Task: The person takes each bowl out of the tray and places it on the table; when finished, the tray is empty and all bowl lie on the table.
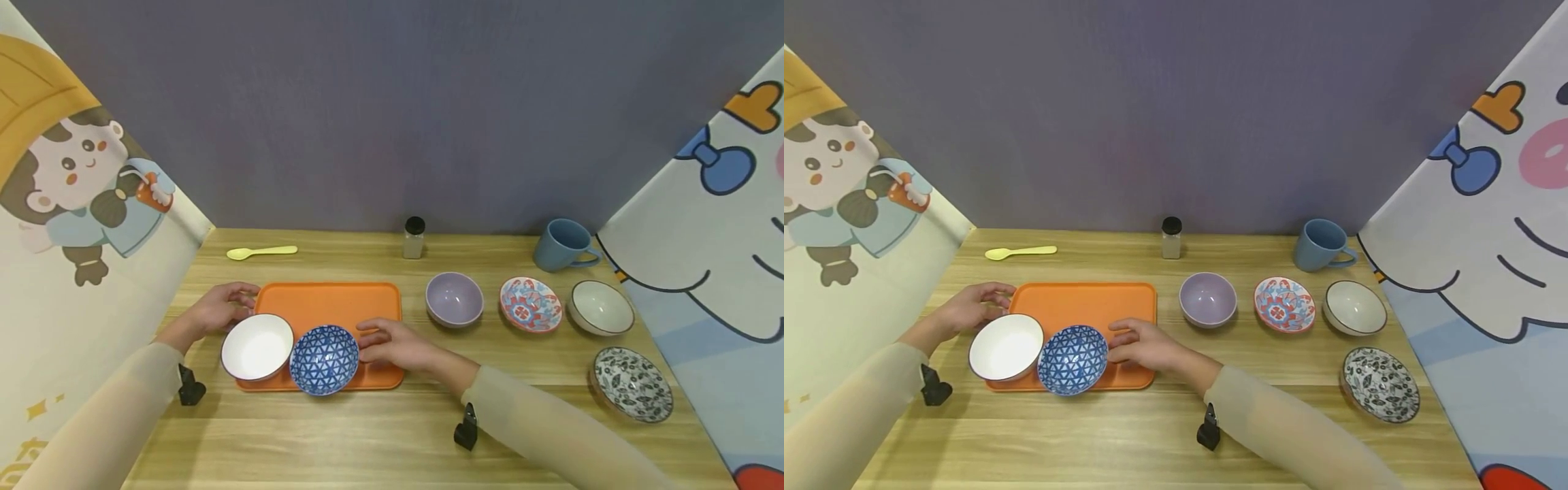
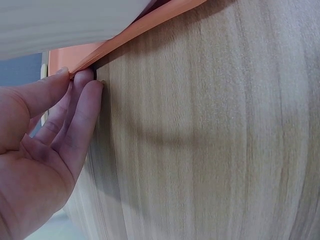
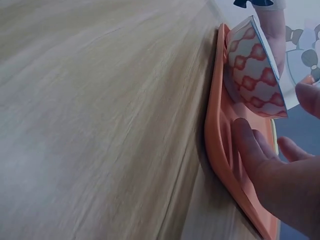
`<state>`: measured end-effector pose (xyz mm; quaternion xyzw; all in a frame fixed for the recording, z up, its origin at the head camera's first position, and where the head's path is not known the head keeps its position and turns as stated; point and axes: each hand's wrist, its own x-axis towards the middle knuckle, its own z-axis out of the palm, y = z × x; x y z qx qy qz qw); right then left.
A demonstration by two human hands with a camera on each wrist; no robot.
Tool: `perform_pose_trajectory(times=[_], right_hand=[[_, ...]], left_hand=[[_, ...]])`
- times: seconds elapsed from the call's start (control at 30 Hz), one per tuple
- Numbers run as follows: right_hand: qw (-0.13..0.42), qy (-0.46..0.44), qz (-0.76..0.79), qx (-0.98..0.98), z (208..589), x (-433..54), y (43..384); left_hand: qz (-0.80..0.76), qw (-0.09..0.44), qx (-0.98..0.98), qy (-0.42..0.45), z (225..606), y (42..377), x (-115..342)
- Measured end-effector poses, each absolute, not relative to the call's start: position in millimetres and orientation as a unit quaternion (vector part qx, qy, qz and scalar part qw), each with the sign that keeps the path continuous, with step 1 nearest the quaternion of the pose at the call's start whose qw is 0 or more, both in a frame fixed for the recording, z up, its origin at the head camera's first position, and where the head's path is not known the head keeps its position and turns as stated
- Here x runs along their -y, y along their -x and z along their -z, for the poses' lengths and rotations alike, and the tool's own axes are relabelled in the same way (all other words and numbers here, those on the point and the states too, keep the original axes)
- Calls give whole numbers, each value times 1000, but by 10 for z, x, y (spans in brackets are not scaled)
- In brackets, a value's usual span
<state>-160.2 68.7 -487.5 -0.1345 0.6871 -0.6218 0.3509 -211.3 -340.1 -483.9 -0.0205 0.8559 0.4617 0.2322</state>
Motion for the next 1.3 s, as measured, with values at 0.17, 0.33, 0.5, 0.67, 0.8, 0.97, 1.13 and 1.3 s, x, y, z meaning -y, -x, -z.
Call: perform_pose_trajectory(times=[0.17,0.33,0.5,0.67,0.8,0.97,1.13,1.3], right_hand=[[366,123,637,-667,4879,-598,1620],[376,114,643,-657,4897,-522,1646],[405,101,653,-632,4893,-484,1634],[421,95,656,-619,4878,-468,1598],[426,87,662,-610,4896,-447,1587],[430,76,671,-599,4897,-442,1579],[426,77,679,-593,4881,-435,1564],[429,66,680,-591,4893,-432,1529]], left_hand=[[-461,227,-858,10,4820,2112,3390],[-459,220,-861,0,4819,2115,3385],[-470,225,-853,6,4851,2126,3395],[-474,225,-851,2,4858,2131,3403],[-477,225,-849,7,4843,2132,3394],[-474,227,-851,12,4839,2137,3394],[-474,223,-852,11,4842,2134,3397],[-470,225,-854,8,4856,2108,3410]])
